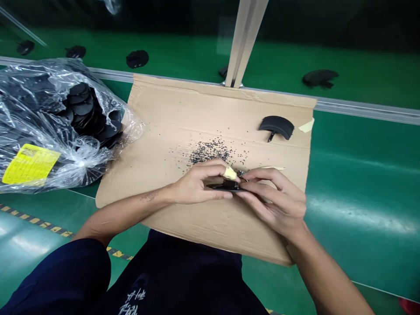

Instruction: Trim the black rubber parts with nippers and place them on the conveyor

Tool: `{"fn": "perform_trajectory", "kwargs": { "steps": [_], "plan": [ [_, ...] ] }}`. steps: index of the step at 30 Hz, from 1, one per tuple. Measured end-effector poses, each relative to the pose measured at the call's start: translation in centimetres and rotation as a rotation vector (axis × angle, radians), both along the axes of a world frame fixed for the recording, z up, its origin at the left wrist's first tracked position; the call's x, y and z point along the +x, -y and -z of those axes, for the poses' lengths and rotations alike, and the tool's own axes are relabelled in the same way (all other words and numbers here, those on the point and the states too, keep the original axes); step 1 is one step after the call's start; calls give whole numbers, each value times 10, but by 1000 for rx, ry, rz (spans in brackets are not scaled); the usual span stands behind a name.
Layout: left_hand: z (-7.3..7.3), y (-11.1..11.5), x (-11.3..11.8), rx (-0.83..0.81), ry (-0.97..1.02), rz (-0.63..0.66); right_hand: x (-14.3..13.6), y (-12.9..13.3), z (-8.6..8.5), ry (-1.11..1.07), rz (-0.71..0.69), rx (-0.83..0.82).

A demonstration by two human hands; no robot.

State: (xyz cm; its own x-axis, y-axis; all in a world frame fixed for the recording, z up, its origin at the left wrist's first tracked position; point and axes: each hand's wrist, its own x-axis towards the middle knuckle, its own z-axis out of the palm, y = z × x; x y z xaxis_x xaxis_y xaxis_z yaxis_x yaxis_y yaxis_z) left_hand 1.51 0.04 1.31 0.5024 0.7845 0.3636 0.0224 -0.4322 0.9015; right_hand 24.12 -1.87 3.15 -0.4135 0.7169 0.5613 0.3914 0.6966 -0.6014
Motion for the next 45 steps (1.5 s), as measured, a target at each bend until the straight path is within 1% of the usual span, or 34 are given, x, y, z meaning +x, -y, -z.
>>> {"fn": "perform_trajectory", "kwargs": {
  "steps": [4, 5, 7, 9, 10, 11, 13, 15, 17, 21, 24, 27, 31, 34, 39, 45],
  "plan": [
    [2, 0, -1, 29, 22, -44, 12, -7, -12, 77, -32, -70],
    [2, -1, -1, 33, 30, -55, 16, -9, -14, 129, -38, -97],
    [2, -2, -1, 42, 53, -68, 25, -13, -16, 307, -24, -147],
    [2, -3, -1, 51, 88, -71, 34, -17, -12, 541, 31, -159],
    [2, -4, -1, 51, 107, -74, 38, -19, -9, 645, 69, -136],
    [2, -4, -1, 45, 123, -77, 42, -20, -6, 727, 100, -108],
    [3, -5, -1, 23, 140, -87, 46, -21, 1, 808, 127, -57],
    [3, -5, -2, -13, 126, -93, 47, -21, 4, 806, 118, -43],
    [3, -5, -3, -51, 96, -97, 46, -20, 3, 774, 110, -74],
    [3, -4, -4, -83, 89, -99, 41, -17, -8, 694, 161, -174],
    [2, -5, -4, -64, 110, -122, 36, -16, -14, 556, 182, -150],
    [1, -6, -4, -1, 112, -156, 31, -15, -18, 382, 138, -83],
    [1, -9, -5, 66, 86, -161, 25, -14, -19, 239, 28, -82],
    [1, -9, -6, 81, 81, -151, 24, -15, -19, 224, -17, -62],
    [1, -9, -7, 93, 71, -154, 25, -17, -15, 258, -47, 16],
    [2, -10, -8, 98, 79, -153, 26, -15, -11, 325, 19, 91]
  ]
}}
